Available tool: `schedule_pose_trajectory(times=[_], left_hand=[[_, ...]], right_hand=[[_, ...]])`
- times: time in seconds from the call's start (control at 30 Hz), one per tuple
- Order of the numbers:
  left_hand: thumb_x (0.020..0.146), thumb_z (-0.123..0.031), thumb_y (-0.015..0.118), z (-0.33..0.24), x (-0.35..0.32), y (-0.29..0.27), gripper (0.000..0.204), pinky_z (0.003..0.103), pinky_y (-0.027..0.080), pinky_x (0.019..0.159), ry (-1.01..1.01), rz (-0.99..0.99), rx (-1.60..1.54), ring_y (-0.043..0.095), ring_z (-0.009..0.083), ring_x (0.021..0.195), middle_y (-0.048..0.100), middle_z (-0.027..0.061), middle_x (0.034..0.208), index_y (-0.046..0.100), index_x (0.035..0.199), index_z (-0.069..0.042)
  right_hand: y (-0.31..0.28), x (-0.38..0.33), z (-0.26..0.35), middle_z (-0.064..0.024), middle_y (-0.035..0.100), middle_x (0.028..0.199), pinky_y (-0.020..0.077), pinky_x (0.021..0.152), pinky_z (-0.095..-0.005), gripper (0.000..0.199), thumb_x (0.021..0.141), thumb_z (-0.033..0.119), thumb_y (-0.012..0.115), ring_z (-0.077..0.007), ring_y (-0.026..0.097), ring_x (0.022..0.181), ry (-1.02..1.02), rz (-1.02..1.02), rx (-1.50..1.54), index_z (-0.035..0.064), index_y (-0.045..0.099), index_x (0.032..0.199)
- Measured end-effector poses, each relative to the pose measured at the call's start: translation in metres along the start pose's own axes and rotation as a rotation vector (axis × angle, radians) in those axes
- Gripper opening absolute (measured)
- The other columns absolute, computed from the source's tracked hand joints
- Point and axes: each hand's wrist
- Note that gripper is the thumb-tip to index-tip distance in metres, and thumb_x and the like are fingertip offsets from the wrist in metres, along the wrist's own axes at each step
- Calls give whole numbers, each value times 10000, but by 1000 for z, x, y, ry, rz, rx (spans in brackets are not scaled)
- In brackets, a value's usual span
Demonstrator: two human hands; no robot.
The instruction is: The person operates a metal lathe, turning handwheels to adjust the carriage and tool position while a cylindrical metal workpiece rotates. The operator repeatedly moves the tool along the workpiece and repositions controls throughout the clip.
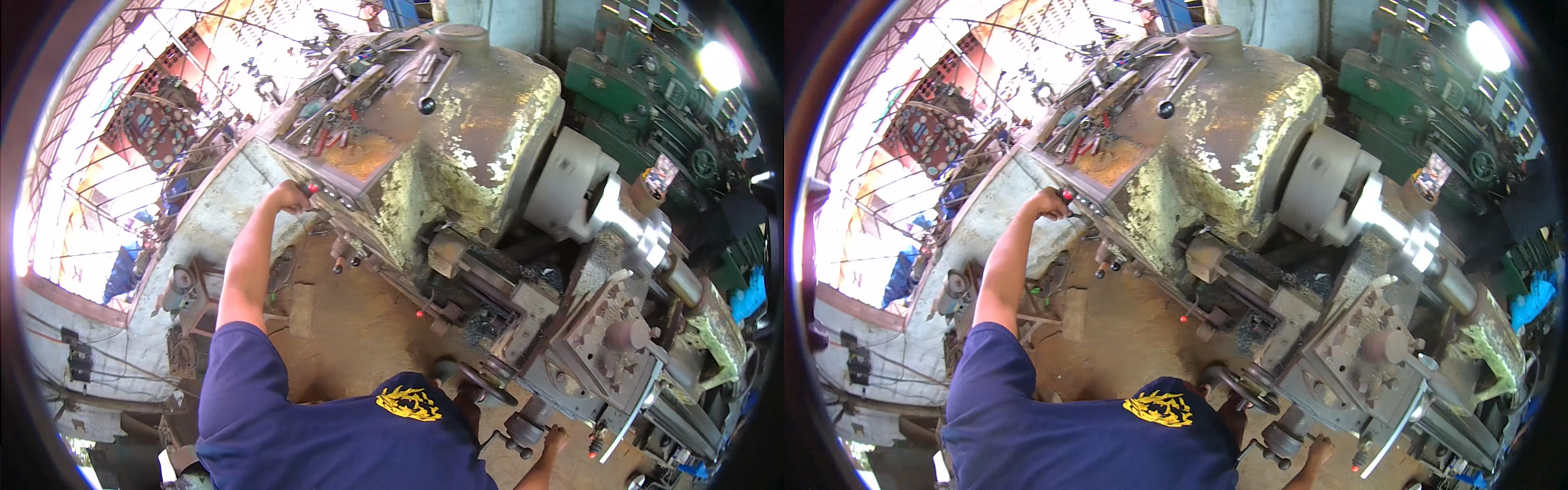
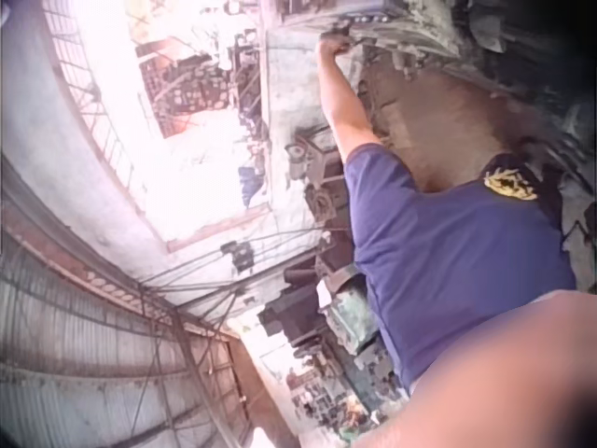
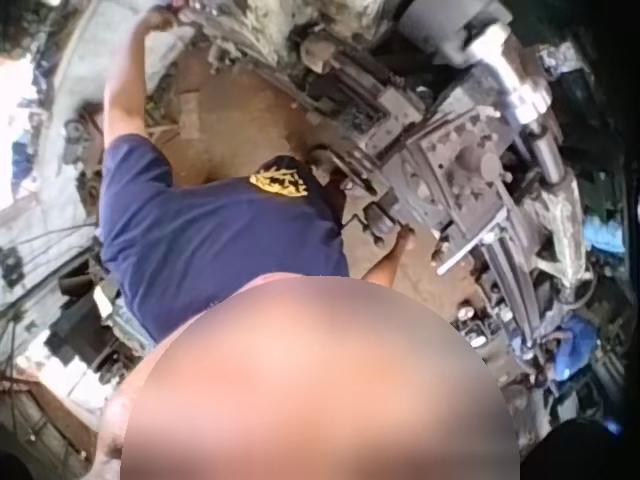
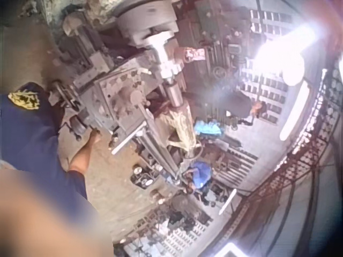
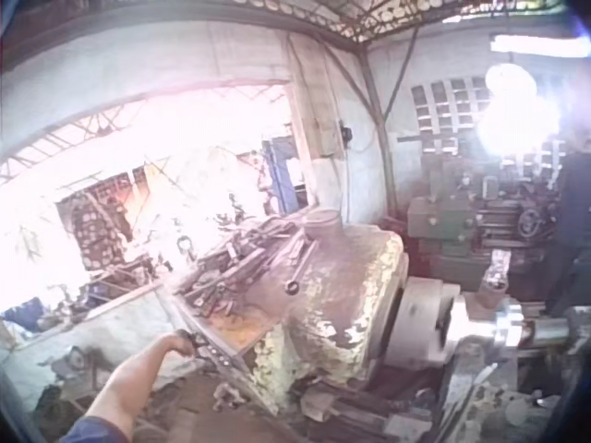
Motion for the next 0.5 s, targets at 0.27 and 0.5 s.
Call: schedule_pose_trajectory(times=[0.27, 0.5], left_hand=[[866, -195, 666, 13, 7, 71, 320, 507, 539, 818, 194, -955, 371, 671, 416, 995, 685, 255, 1047, 591, 1118, -12], [734, -166, 793, 32, -7, 125, 937, 492, 432, 1048, 229, -1102, 512, 495, 405, 1252, 461, 244, 1373, 282, 1510, -44]], right_hand=[[-5, -21, 22, -261, 672, 1137, 402, 1065, -488, 535, 937, 462, 535, -430, 581, 1154, -70, -21, -220, -24, 693, 1096], [-26, -37, 49, -226, 634, 1213, 434, 1052, -456, 440, 933, 423, 561, -384, 540, 1224, 4, 82, -150, 27, 692, 1071]])
Point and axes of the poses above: each hand's wrist, its own x-axis towards the middle knuckle, its own y-axis out of the palm, z = x × y
